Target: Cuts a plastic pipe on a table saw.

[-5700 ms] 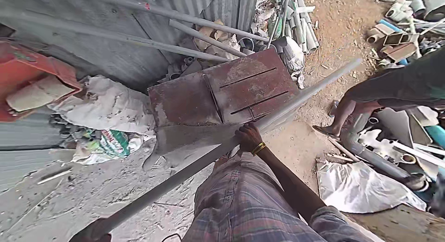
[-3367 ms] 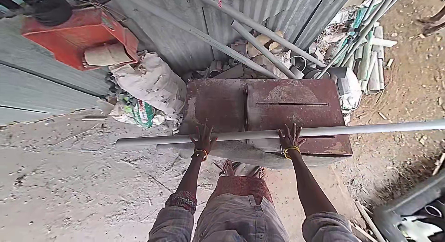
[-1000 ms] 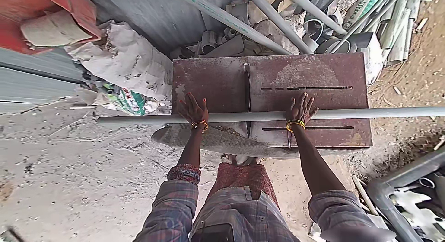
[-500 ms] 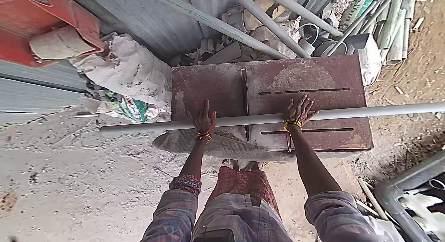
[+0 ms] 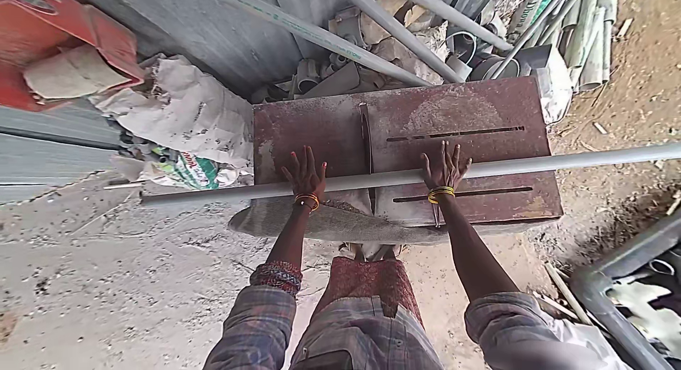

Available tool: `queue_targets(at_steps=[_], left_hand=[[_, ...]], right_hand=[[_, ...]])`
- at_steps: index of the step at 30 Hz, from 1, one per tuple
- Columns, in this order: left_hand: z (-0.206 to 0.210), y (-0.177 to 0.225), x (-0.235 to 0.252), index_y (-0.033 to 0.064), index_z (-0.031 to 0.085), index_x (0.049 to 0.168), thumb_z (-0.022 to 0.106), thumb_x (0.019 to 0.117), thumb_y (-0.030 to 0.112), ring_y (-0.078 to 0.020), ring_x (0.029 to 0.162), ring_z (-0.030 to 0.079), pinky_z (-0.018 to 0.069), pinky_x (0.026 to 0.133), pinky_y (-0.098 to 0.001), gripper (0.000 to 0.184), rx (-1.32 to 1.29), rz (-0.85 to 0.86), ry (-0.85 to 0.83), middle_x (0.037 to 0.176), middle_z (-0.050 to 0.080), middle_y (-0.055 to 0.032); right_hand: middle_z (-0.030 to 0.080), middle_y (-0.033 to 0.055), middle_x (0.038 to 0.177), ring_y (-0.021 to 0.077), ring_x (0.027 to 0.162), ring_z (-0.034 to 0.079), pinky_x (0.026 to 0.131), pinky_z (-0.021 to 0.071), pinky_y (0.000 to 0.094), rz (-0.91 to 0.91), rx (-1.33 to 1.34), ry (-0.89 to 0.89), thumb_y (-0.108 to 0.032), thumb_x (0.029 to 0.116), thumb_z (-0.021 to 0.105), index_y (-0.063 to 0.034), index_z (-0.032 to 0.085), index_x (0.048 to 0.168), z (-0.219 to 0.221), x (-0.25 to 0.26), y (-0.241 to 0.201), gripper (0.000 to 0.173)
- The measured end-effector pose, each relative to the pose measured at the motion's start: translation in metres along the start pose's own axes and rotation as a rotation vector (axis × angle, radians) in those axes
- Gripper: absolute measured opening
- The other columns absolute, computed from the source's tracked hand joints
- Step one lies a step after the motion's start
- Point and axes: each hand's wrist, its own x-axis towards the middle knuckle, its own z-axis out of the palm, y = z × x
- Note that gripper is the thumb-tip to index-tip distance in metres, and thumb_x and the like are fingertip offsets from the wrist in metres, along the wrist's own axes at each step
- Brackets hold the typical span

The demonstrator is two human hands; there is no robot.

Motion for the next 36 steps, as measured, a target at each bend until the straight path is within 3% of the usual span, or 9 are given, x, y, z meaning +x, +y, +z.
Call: queue_targets(at_steps=[4, 9, 11, 14, 18, 22, 27, 33, 36], left_hand=[[0.005, -0.003, 0.003, 0.0148, 0.009, 0.167, 0.033, 0.108, 0.052, -0.0332, 0.16, 0.002, 0.0019, 0.118, -0.0753, 0.073, -0.014, 0.019, 0.053, 0.174, 0.008, -0.0057], [0.013, 0.008, -0.008, 0.014, 0.024, 0.164, 0.037, 0.1095, 0.039, -0.0358, 0.158, 0.02, 0.0071, 0.119, -0.0739, 0.062, -0.064, 0.018, 0.278, 0.169, 0.029, -0.0104], [0.02, 0.017, -0.018, 0.0108, 0.023, 0.164, 0.036, 0.1087, 0.039, -0.0348, 0.157, 0.021, 0.0073, 0.122, -0.0691, 0.064, -0.09, 0.014, 0.304, 0.168, 0.029, -0.0125], [0.029, 0.024, -0.032, 0.0066, 0.015, 0.165, 0.032, 0.1082, 0.044, -0.0339, 0.159, 0.013, 0.002, 0.124, -0.0639, 0.07, -0.129, 0.009, 0.269, 0.171, 0.02, -0.0144], [0.022, 0.029, -0.022, 0.0084, 0.011, 0.166, 0.027, 0.1107, 0.04, -0.0327, 0.16, 0.011, 0.0015, 0.123, -0.0661, 0.065, -0.055, -0.008, 0.154, 0.172, 0.015, -0.0134], [0.016, 0.029, -0.008, 0.0089, 0.011, 0.166, 0.03, 0.1106, 0.036, -0.0355, 0.159, 0.013, 0.0027, 0.121, -0.0704, 0.065, -0.002, 0.031, 0.092, 0.172, 0.016, -0.0148], [0.015, 0.024, 0.003, 0.0088, 0.001, 0.166, 0.032, 0.1096, 0.04, -0.0355, 0.16, 0.004, 0.0063, 0.116, -0.0782, 0.071, -0.029, 0.077, 0.08, 0.174, 0.002, -0.0122], [0.006, 0.033, 0.024, 0.0138, 0.0, 0.166, 0.029, 0.1096, 0.048, -0.0368, 0.16, -0.002, 0.0011, 0.118, -0.0748, 0.072, 0.043, 0.0, -0.062, 0.174, 0.001, -0.011], [0.004, 0.035, 0.037, 0.0145, -0.001, 0.166, 0.03, 0.1092, 0.051, -0.0382, 0.159, -0.005, 0.0014, 0.116, -0.0782, 0.074, 0.021, -0.012, -0.156, 0.174, -0.001, -0.0104]], right_hand=[[0.037, 0.0112, 0.165, 0.0363, 0.158, 0.021, 0.122, 0.0029, 0.0695, -0.156, -0.048, -0.062, -0.076, 0.0967, 0.027, -0.0116, 0.031, 0.162, 0.001, -0.001, 0.014, 0.092], [0.032, 0.0088, 0.168, 0.0356, 0.158, 0.019, 0.12, 0.0012, 0.0733, -0.091, -0.1, -0.132, -0.066, 0.1025, 0.025, -0.0136, 0.03, 0.163, 0.0, 0.008, 0.005, 0.08], [0.031, 0.0086, 0.169, 0.0362, 0.158, 0.018, 0.119, 0.0018, 0.0751, -0.074, -0.114, -0.143, -0.063, 0.1037, 0.027, -0.0138, 0.029, 0.163, -0.002, 0.011, 0.003, 0.077], [0.028, 0.0102, 0.17, 0.0349, 0.159, 0.017, 0.119, 0.0002, 0.0748, -0.04, -0.078, -0.153, -0.061, 0.1026, 0.033, -0.0116, 0.019, 0.165, 0.001, 0.013, 0.002, 0.081], [0.026, 0.013, 0.17, 0.034, 0.159, 0.016, 0.12, -0.0009, 0.0728, -0.01, -0.055, -0.15, -0.063, 0.101, 0.036, -0.0098, 0.014, 0.166, -0.003, 0.02, -0.003, 0.087], [0.022, 0.0099, 0.171, 0.0358, 0.159, 0.013, 0.119, 0.0006, 0.0749, -0.015, -0.042, -0.129, -0.068, 0.0991, 0.034, -0.0131, 0.014, 0.166, -0.001, 0.024, -0.004, 0.089], [0.016, 0.0092, 0.173, 0.037, 0.16, 0.007, 0.117, 0.0007, 0.0774, -0.026, -0.05, -0.12, -0.064, 0.1018, 0.032, -0.0169, 0.013, 0.167, -0.003, 0.025, -0.008, 0.083], [0.016, 0.0086, 0.173, 0.0394, 0.159, 0.007, 0.116, 0.0007, 0.0782, -0.03, -0.038, -0.117, -0.065, 0.1008, 0.035, -0.0231, 0.015, 0.167, -0.004, 0.033, -0.011, 0.081], [0.015, 0.0081, 0.173, 0.0388, 0.16, 0.006, 0.117, 0.0003, 0.078, -0.03, -0.031, -0.141, -0.065, 0.1008, 0.036, -0.0253, 0.015, 0.167, -0.005, 0.038, -0.012, 0.08]])
